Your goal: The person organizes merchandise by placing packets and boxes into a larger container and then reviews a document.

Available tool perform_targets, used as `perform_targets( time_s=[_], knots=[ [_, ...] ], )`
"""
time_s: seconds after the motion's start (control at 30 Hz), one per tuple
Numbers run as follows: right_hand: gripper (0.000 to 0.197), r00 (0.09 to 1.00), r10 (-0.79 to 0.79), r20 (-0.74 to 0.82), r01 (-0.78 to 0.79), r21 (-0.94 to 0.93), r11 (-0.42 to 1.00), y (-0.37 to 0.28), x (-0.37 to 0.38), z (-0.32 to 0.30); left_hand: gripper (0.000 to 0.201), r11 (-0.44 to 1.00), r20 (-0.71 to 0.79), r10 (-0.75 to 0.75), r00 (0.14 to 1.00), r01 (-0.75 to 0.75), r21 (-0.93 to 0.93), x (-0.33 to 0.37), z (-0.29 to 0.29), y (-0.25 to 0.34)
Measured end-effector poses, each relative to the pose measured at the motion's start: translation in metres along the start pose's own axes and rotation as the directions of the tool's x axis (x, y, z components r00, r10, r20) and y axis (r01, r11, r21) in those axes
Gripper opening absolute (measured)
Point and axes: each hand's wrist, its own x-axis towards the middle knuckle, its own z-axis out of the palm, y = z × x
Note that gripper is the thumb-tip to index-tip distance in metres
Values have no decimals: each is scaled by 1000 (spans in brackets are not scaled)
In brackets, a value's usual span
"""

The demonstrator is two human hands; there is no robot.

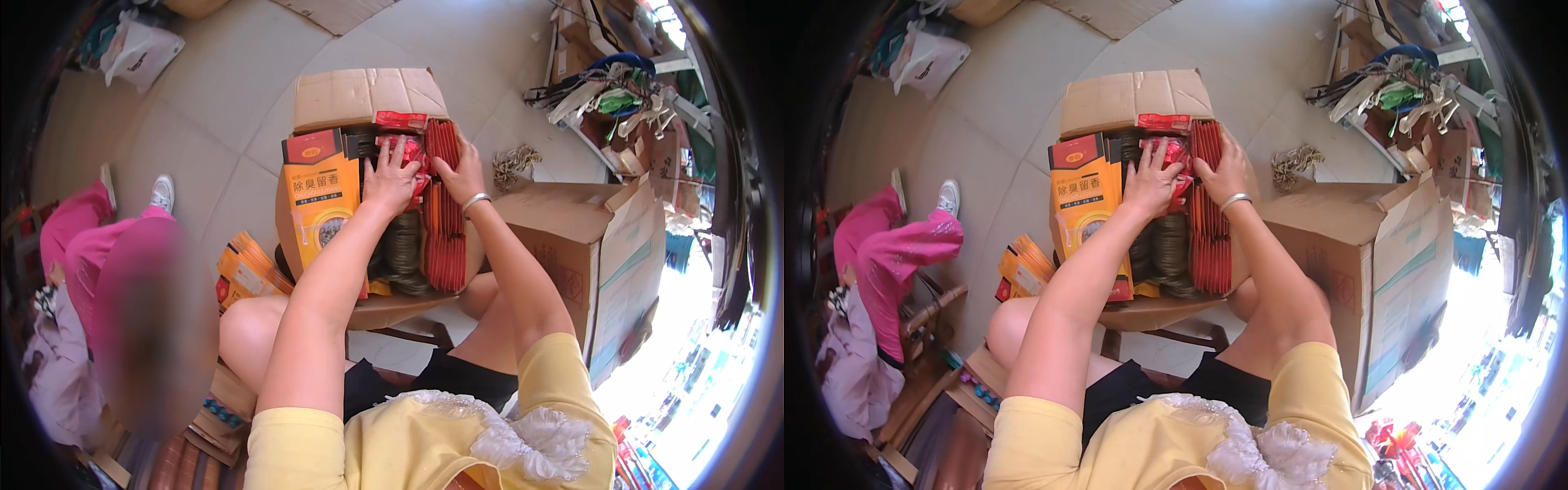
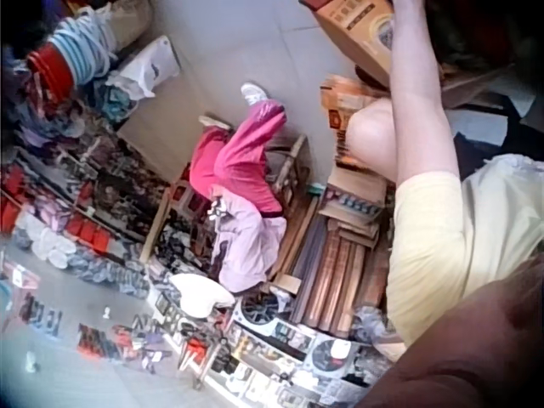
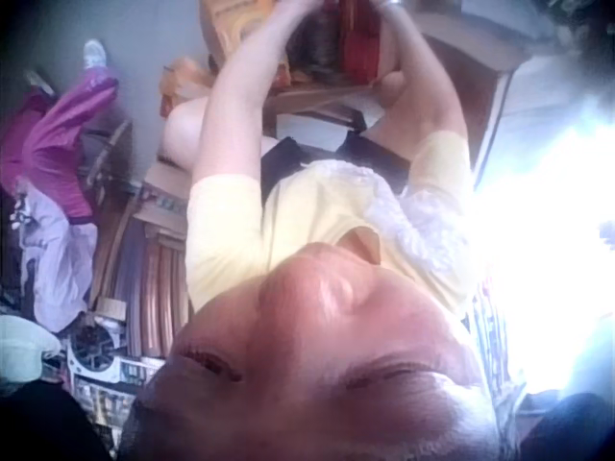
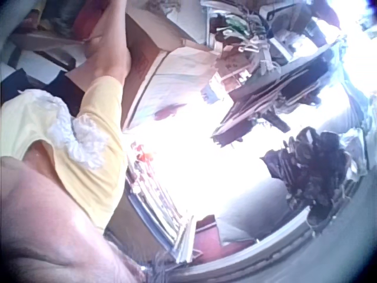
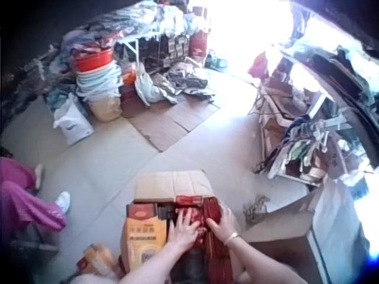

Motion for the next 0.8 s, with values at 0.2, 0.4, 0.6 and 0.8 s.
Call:
perform_targets(
  time_s=[0.2, 0.4, 0.6, 0.8],
  knots=[
    [69, 1000, 12, 16, -6, -313, 950, -16, 4, 1, 36, 998, -17, -43, 999, 44, 54, 1, -8, -4],
    [68, 985, -83, 149, 115, -223, 968, -1, 17, -15, 32, 1000, -200, -24, 980, 27, 11, 0, 8, -26],
    [81, 999, -34, 42, 52, -582, 812, -15, 20, 0, 28, 1000, -225, -14, 974, 14, -3, 1, 11, -23],
    [75, 951, 262, 165, -97, -645, 758, -65, 38, -2, 25, 999, -293, -12, 956, 2, -35, 2, 18, -24]
  ],
)
